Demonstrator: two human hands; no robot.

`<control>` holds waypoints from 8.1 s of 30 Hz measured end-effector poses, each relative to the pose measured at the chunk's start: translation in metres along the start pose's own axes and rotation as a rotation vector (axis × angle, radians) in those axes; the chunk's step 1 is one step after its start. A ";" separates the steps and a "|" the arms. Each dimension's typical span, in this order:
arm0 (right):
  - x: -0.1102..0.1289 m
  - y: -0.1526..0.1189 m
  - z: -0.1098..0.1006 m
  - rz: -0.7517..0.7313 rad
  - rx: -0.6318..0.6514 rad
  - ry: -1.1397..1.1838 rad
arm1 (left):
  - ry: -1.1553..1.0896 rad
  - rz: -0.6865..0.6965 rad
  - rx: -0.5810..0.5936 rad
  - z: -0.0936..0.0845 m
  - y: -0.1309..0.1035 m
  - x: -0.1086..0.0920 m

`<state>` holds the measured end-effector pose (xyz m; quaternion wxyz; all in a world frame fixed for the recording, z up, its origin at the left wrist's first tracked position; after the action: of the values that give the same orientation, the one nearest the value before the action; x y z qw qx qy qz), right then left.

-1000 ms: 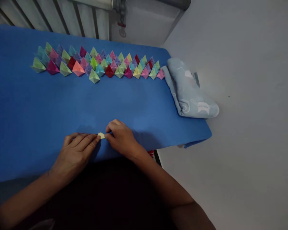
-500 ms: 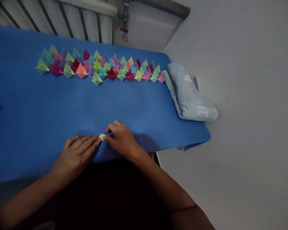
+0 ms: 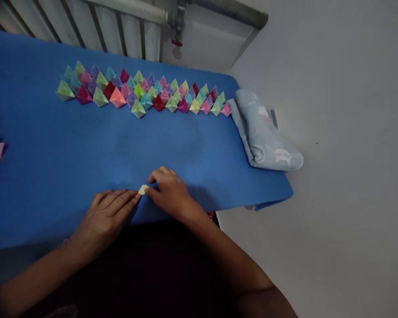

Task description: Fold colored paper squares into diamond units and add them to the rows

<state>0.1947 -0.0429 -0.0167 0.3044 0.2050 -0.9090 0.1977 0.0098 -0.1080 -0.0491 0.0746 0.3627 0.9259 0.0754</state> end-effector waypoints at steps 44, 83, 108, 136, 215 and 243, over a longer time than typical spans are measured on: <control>-0.014 -0.009 0.021 -0.131 -0.207 0.012 | -0.242 -0.223 -0.130 0.003 0.005 -0.010; -0.013 -0.025 0.040 -0.309 -0.335 0.057 | -0.447 -0.266 -0.135 0.010 0.024 0.000; -0.009 -0.027 0.042 -0.281 -0.333 -0.236 | -0.434 -0.334 -0.202 0.007 0.022 -0.005; -0.016 -0.030 0.047 -0.313 -0.417 -0.061 | -0.427 -0.362 -0.101 0.005 0.033 -0.010; -0.048 0.149 -0.045 -0.072 -0.307 -0.117 | -0.365 -0.428 0.029 0.026 0.156 0.130; -0.034 0.152 -0.062 0.071 -0.076 -0.110 | -0.287 -0.490 0.013 0.018 0.157 0.123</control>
<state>0.1741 0.1228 -0.0279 0.2542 0.1717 -0.9379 0.1620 0.0277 0.0915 -0.0465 0.2183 0.1357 0.9664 -0.0030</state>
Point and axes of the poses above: each hand's wrist, its own y-axis towards the middle knuckle, its own z-axis out of the palm, x = y × z, the point moved 1 cm from there along y, towards the middle knuckle, and after that the axes turned 11 degrees about x, right-handed, at the moved point
